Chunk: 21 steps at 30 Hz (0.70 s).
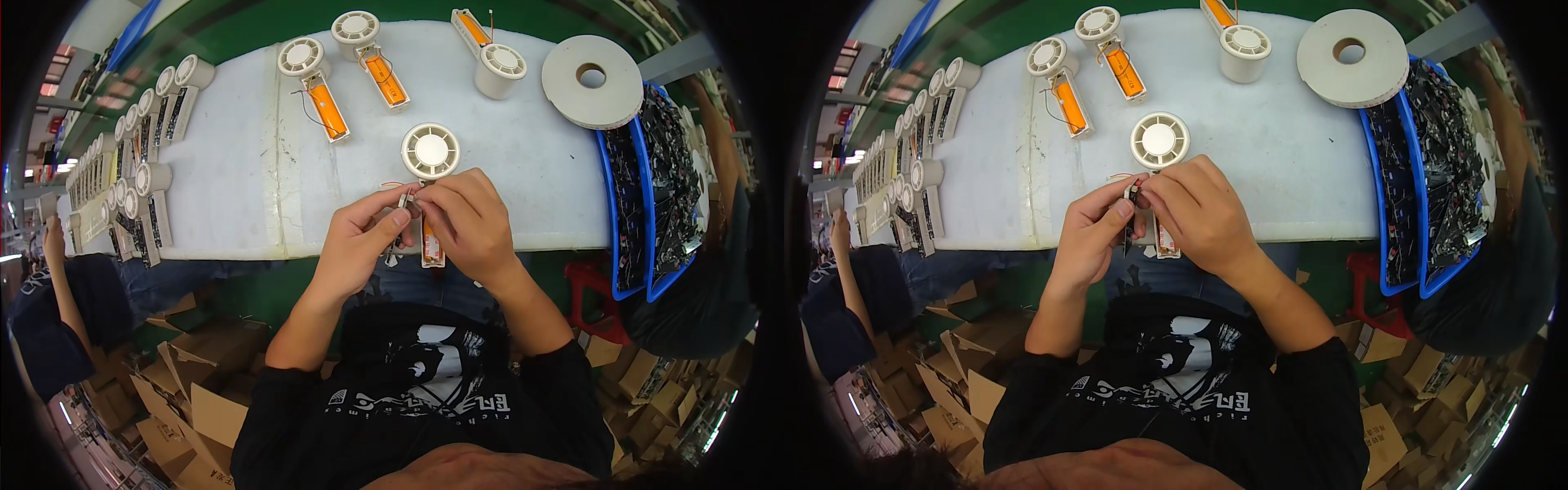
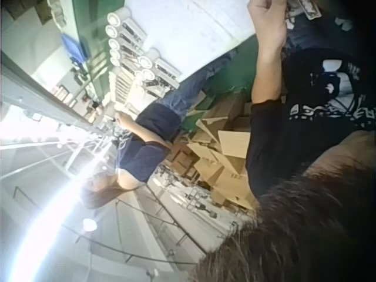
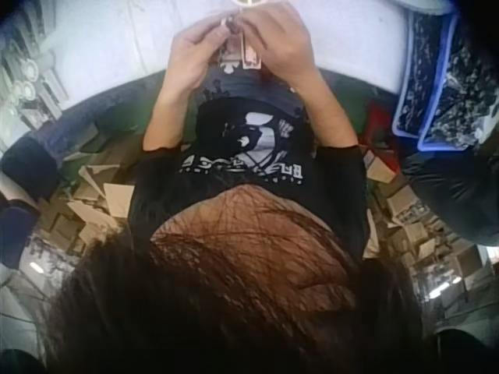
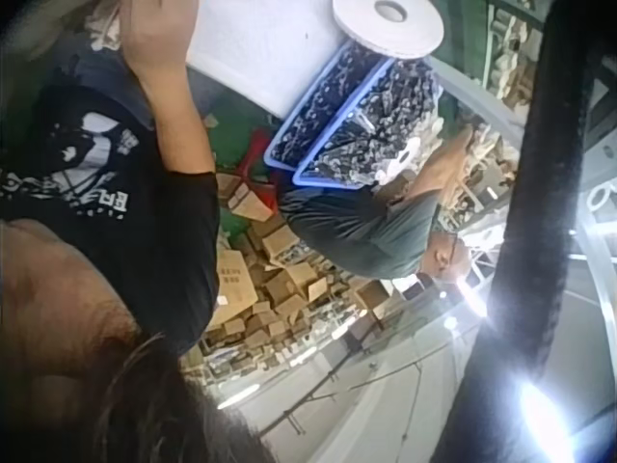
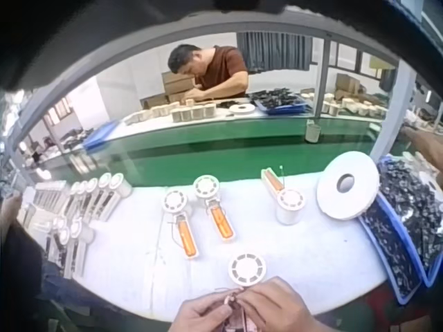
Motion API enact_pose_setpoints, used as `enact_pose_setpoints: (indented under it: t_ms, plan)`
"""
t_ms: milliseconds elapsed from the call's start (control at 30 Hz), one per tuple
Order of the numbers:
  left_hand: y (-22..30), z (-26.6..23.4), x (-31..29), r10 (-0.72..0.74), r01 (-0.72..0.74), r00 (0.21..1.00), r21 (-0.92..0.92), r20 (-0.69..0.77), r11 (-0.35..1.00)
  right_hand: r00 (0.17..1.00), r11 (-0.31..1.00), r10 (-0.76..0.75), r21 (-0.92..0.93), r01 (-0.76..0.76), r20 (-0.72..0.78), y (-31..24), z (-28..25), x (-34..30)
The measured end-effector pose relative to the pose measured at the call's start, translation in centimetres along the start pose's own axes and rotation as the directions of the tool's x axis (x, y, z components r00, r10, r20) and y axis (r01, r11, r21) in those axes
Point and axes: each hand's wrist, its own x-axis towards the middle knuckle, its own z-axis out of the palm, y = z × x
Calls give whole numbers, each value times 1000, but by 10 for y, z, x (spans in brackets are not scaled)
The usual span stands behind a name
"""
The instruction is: The person assembles portable fans by connecting circuit boards to internal wiring, applying adhesive strips from a roll onto the battery compartments, and mounting the circuit boards into the fan handles.
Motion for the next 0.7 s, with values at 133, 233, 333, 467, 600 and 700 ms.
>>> enact_pose_setpoints:
  t_ms: [133,233,333,467,600,700]
  plan:
    - [2,-1,2,-28,29,1000,-57,13,998,997,996,-73,-57,72,-8,2,1,-1]
    - [2,-6,3,-41,46,998,-97,50,994,996,994,-89,-60,88,-13,3,2,-2]
    - [2,-7,4,-50,58,996,-120,67,991,998,997,-67,-47,67,-14,4,2,-3]
    - [2,-8,4,-54,61,996,-105,70,993,999,999,-40,-6,40,7,4,3,0]
    - [4,-14,8,-61,69,991,-62,120,996,993,985,24,166,-43,117,13,-4,1]
    - [7,-19,9,-92,104,979,-58,183,993,979,972,71,206,-111,192,9,-13,11]
